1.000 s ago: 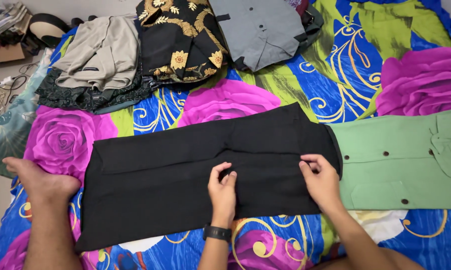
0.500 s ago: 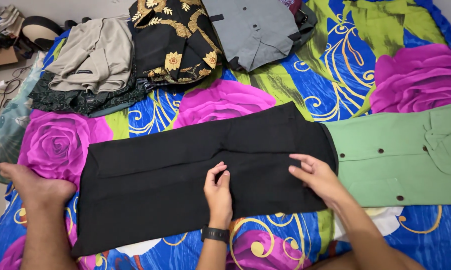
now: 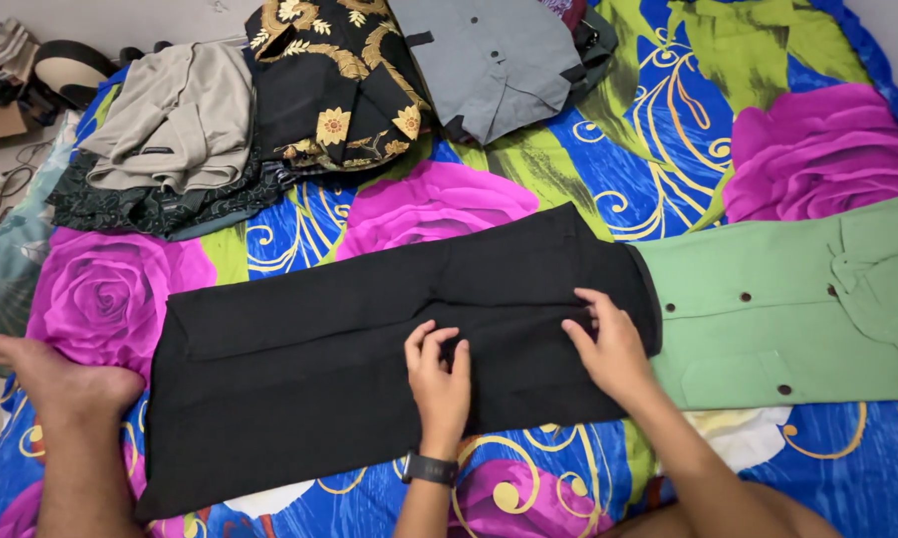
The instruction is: The person is folding multiple items of clothing, including shirts, on a bed.
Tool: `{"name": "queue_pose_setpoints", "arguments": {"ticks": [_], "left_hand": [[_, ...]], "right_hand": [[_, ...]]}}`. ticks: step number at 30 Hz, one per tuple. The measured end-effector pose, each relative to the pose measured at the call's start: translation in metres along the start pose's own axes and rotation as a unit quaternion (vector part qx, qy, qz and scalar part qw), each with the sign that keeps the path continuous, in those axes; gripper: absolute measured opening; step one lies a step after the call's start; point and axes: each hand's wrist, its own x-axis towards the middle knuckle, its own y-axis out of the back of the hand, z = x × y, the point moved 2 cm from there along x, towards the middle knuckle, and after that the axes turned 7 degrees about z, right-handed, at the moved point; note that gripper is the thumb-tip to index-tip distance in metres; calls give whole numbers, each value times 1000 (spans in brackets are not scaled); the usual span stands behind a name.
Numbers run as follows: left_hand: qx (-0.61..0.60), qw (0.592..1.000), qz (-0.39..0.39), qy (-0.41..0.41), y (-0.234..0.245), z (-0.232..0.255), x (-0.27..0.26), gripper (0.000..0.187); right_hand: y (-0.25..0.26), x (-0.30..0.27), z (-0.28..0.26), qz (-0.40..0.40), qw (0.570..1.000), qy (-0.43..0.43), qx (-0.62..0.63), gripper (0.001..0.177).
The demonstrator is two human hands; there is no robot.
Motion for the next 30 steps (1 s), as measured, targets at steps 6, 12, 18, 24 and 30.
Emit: {"name": "queue_pose_setpoints", "arguments": {"ticks": [6, 12, 18, 24, 30], "left_hand": [[100, 974, 18, -203, 0, 9, -15, 15], [264, 881, 26, -392, 2, 32, -33, 18], [210, 859, -183, -430, -15, 16, -43, 38], [259, 861, -212, -384, -27, 15, -38, 53], [287, 851, -226, -376, -20, 16, -38, 54]], "right_hand": [[4, -7, -31, 97, 990, 73, -72, 51], [17, -14, -60, 204, 957, 143, -150, 39], [-8, -29, -42, 10, 973, 119, -199, 14], [-5, -28, -58, -2, 955, 199, -219, 37], [-16, -35, -54, -81, 922, 205, -318, 63]]}}
